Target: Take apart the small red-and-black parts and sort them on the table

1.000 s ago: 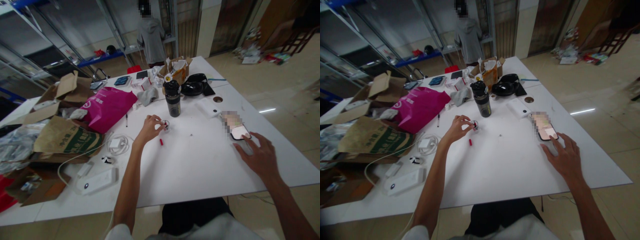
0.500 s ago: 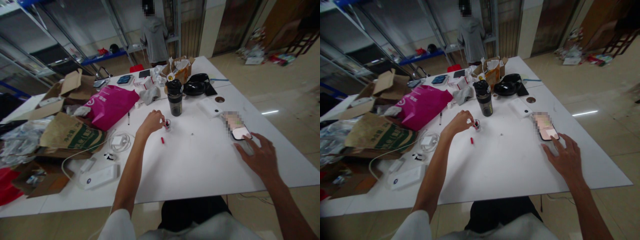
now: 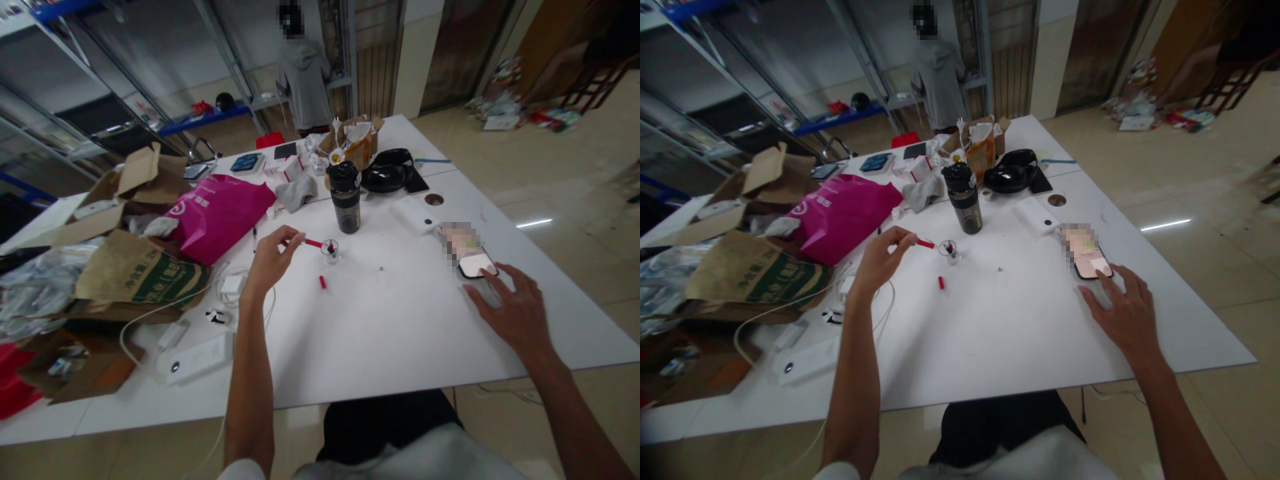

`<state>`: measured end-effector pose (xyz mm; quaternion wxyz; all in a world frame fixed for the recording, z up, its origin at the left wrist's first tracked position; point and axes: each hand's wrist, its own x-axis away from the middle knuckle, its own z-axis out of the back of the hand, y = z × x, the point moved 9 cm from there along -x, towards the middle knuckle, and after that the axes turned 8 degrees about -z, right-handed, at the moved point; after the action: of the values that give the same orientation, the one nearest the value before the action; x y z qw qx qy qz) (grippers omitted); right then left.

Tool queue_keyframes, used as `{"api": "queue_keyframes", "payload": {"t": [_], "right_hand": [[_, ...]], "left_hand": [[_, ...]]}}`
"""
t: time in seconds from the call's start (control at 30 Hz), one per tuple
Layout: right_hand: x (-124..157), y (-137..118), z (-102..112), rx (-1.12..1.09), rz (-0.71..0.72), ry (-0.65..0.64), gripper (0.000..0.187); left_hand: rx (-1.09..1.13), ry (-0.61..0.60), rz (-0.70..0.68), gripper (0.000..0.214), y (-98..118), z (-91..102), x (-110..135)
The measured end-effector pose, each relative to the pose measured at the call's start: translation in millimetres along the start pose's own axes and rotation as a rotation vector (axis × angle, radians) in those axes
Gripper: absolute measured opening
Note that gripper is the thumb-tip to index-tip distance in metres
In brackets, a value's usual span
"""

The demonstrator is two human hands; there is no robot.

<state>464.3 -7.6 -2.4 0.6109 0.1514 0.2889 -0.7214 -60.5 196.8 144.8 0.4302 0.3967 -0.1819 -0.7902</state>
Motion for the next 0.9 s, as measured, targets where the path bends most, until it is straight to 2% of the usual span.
{"api": "queue_keyframes", "payload": {"t": [0.07,0.13,0.27,0.33,0.43,0.6,0.73,0.9], "right_hand": [[-0.4,-1.3,0.6,0.012,0.020,0.012,0.055],[-0.9,-2.2,1.4,0.022,0.036,0.025,0.052],[-1.5,-1.7,1.4,0.019,0.041,0.029,0.051],[-1.6,-1.2,0.8,0.013,0.042,0.022,0.050],[-1.4,-0.9,0.1,0.003,0.050,0.012,0.051],[-1.2,3.1,-1.8,-0.037,0.047,0.011,0.052],[-2.4,3.3,-1.7,-0.029,0.068,0.040,0.050],[-4.3,3.2,-1.7,-0.015,0.061,0.032,0.050]], "left_hand": [[0.233,0.124,0.083,0.050,-3.9,6.0,22.3],[0.488,0.243,0.205,0.053,-14.4,-0.6,47.2],[0.922,0.350,0.448,0.054,-34.9,-42.0,87.9],[1.049,0.410,0.561,0.048,-43.3,-59.4,100.6],[1.188,0.514,0.708,0.038,-51.0,-75.1,110.8],[1.349,0.499,0.754,0.052,-42.6,-85.1,111.4],[1.290,0.441,0.757,0.054,-38.3,-88.8,120.8],[1.262,0.416,0.681,0.048,-32.8,-93.2,121.9]]}}
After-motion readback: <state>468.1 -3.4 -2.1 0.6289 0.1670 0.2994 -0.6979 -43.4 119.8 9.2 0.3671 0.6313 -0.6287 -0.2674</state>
